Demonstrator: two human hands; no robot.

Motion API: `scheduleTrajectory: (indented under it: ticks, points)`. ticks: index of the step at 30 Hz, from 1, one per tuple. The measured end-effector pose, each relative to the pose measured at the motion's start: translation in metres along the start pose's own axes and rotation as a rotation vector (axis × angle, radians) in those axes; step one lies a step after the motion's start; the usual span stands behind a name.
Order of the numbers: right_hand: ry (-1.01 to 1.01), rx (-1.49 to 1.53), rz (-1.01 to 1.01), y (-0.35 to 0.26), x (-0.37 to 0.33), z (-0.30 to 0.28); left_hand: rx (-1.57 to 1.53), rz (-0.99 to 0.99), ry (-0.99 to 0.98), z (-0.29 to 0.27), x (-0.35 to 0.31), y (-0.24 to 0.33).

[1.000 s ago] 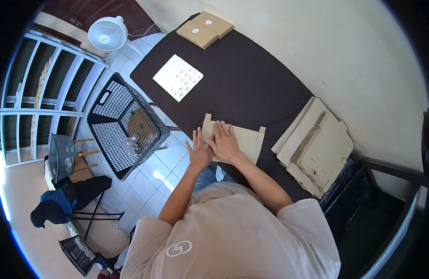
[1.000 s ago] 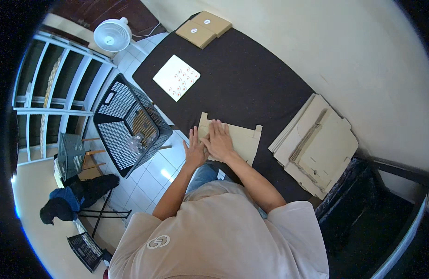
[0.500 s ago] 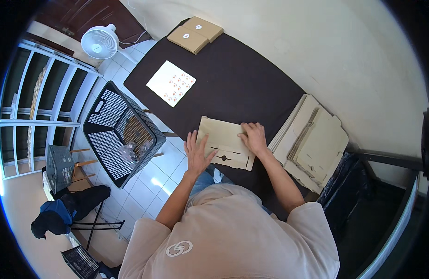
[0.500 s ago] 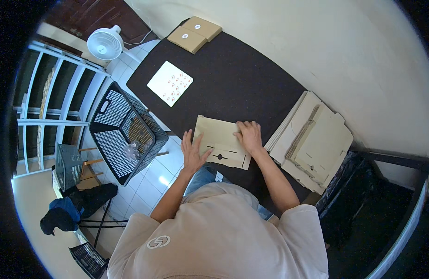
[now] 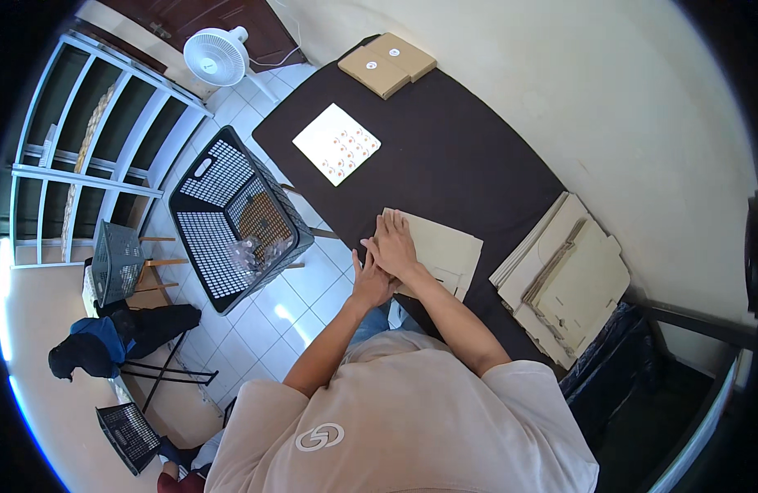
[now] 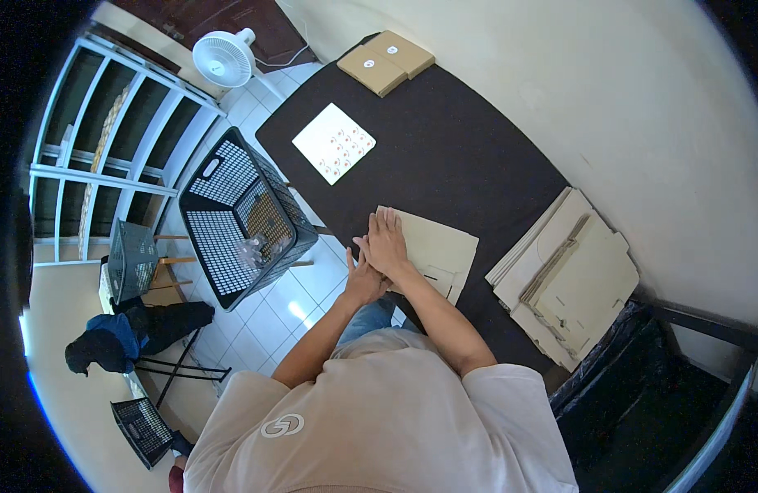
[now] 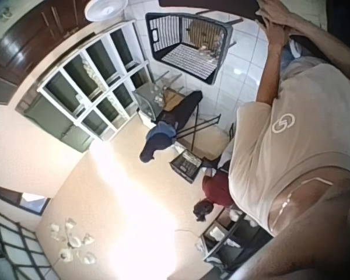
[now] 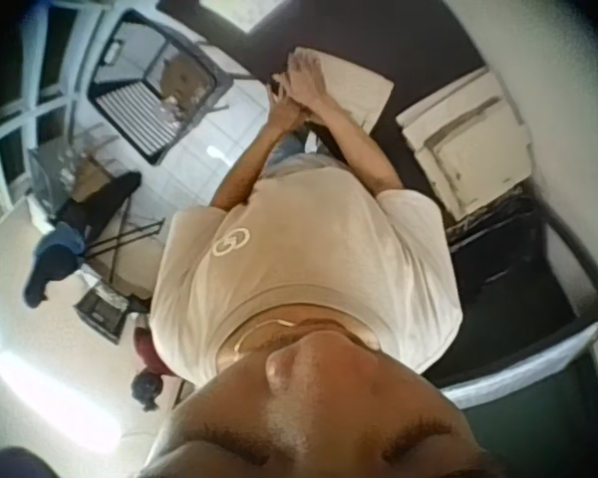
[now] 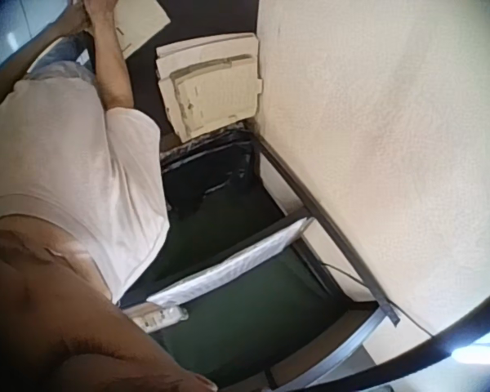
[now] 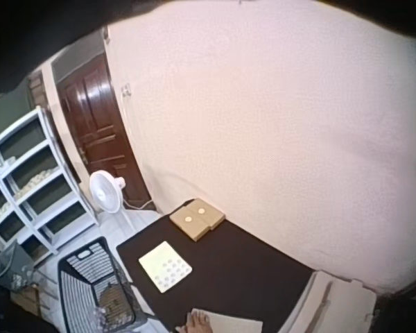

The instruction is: The person folds and assembles small cardboard boxes by hand on a table.

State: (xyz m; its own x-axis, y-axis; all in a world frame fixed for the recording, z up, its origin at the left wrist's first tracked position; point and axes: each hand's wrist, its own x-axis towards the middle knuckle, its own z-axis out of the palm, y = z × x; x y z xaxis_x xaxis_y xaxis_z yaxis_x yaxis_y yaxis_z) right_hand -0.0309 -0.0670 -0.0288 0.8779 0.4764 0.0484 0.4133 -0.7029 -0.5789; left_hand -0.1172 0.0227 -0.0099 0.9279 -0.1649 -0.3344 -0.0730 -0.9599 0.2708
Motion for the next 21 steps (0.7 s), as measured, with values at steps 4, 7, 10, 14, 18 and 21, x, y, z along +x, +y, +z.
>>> scheduleTrajectory:
  ticks: [4, 7, 10, 14, 18, 21]
  points:
    - [-0.072, -0.051, 0.015, 0.024, -0.019, -0.019, 0.009, -0.024, -0.029, -0.001, -0.001, -0.004]
    - [-0.043, -0.166, 0.095, 0.057, -0.047, -0.05, -0.026, 0.001, 0.059, 0.0, -0.004, -0.003]
    - [-0.125, -0.156, 0.202, 0.078, -0.065, -0.079, -0.07, 0.012, 0.128, 0.001, -0.003, -0.002]
    - [-0.185, -0.195, 0.182, 0.062, -0.068, -0.091, -0.164, -0.009, 0.177, 0.0, -0.006, -0.005]
    - [-0.238, -0.274, 0.155, 0.07, -0.066, -0.086, -0.313, 0.01, 0.25, -0.012, -0.006, 0.001]
    - [-0.106, -0.153, 0.082, 0.084, -0.055, -0.097, -0.462, 0.028, 0.392, -0.017, -0.007, -0.006]
